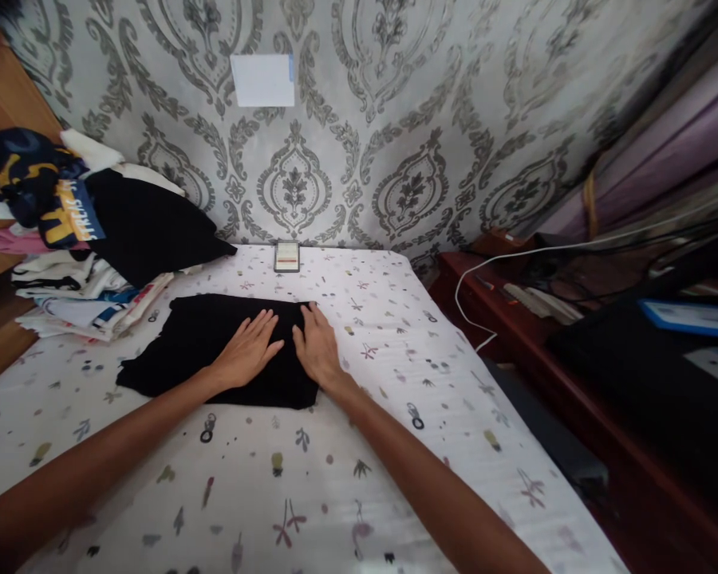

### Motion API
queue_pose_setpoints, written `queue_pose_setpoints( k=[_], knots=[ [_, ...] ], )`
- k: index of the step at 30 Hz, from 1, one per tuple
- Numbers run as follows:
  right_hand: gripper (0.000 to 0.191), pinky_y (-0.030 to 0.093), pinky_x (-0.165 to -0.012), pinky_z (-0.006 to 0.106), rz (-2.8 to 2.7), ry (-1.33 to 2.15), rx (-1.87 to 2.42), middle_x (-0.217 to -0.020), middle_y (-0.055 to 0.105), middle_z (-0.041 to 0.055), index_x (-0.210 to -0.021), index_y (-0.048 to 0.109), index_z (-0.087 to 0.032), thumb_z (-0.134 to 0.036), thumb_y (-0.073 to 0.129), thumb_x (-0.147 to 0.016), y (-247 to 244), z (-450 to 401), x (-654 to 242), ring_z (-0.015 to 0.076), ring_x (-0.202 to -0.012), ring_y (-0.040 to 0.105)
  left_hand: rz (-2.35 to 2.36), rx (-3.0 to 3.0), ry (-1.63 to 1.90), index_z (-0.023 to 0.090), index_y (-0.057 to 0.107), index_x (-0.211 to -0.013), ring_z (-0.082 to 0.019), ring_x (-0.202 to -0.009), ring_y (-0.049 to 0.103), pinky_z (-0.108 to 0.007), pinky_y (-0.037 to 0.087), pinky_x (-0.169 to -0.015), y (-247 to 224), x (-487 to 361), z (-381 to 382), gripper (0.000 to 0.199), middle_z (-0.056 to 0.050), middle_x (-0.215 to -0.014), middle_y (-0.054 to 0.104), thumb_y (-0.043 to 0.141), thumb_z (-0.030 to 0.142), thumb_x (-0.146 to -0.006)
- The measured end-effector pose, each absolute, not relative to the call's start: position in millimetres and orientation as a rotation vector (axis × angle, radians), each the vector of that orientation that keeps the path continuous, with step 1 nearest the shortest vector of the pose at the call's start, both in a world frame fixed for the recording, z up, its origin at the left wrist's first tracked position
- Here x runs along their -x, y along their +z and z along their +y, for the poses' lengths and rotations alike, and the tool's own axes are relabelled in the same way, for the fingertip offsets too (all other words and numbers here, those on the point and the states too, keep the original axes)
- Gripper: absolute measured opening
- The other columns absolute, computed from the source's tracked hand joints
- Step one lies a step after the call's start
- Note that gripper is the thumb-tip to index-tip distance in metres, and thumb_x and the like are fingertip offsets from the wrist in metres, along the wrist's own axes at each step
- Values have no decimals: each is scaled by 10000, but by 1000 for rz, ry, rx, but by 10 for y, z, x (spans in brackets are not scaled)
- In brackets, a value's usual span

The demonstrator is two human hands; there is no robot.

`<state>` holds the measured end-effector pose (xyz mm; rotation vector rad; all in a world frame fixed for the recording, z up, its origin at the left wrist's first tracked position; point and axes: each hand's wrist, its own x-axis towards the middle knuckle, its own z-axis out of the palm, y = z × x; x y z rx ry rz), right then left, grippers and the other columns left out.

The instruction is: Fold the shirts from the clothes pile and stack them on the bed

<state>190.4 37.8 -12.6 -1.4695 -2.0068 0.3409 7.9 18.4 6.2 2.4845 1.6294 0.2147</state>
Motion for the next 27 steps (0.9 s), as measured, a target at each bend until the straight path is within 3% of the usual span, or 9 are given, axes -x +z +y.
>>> queue_pose_setpoints(
  k=[3, 5, 8, 10, 13, 17, 27],
  knots=[
    [485, 404, -1034, 524, -1901, 313, 1695, -1266, 595, 205, -1304, 574, -120, -403, 477, -921, -68, 282, -2047, 346, -1214, 516, 1636, -2452, 237, 56, 310, -1531, -280, -1533, 163, -490, 180, -1235, 83, -75, 175, 642, -190, -1627, 257, 257, 459, -1034],
    [404, 433, -954, 505, -1904, 329, 1820, -1133, 623, 190, -1105, 650, -142, -460, 539, -882, -7, 238, -2103, 351, -1107, 545, 1634, -2449, 258, 62, 305, -1534, -284, -1534, 158, -499, 180, -1234, 72, -77, 172, 633, -194, -1627, 255, 266, 448, -1033],
    [255, 452, -831, 410, -1926, 453, 1837, -923, 645, 121, -793, 615, -204, -458, 623, -819, 94, 234, -2082, 294, -944, 570, 1615, -2460, 281, 81, 293, -1539, -291, -1533, 161, -518, 186, -1228, 46, -76, 172, 624, -199, -1624, 260, 264, 443, -1032],
    [213, 445, -736, 348, -1868, 599, 1781, -747, 618, 52, -696, 548, -225, -396, 645, -780, 147, 250, -2009, 236, -800, 570, 1616, -2454, 287, 80, 292, -1538, -290, -1531, 168, -519, 191, -1226, 42, -73, 171, 623, -203, -1622, 262, 261, 442, -1032],
    [153, 460, -649, 309, -1561, 990, 1554, -636, 599, -13, -747, 554, -231, -353, 646, -731, 190, 249, -1872, 195, -678, 581, 1624, -2440, 291, 82, 304, -1532, -281, -1531, 172, -506, 194, -1226, 68, -74, 165, 607, -193, -1625, 262, 259, 427, -1035],
    [265, 521, -618, 316, -1007, 1526, 1230, -667, 685, -1, -899, 620, -202, -317, 684, -669, 216, 201, -1801, 193, -628, 647, 1649, -2396, 249, 85, 309, -1532, -271, -1533, 167, -487, 182, -1233, 133, -111, 152, 580, -183, -1628, 262, 264, 388, -1039],
    [342, 572, -623, 307, -919, 1493, 1132, -768, 759, 48, -905, 700, -183, -292, 817, -604, 541, 104, -2341, 241, -754, 727, 1561, -2369, 326, 99, 271, -1549, -285, -1533, 167, -552, 185, -1227, 190, -703, 113, 597, -179, -1629, 264, 230, 407, -1039]
  ],
)
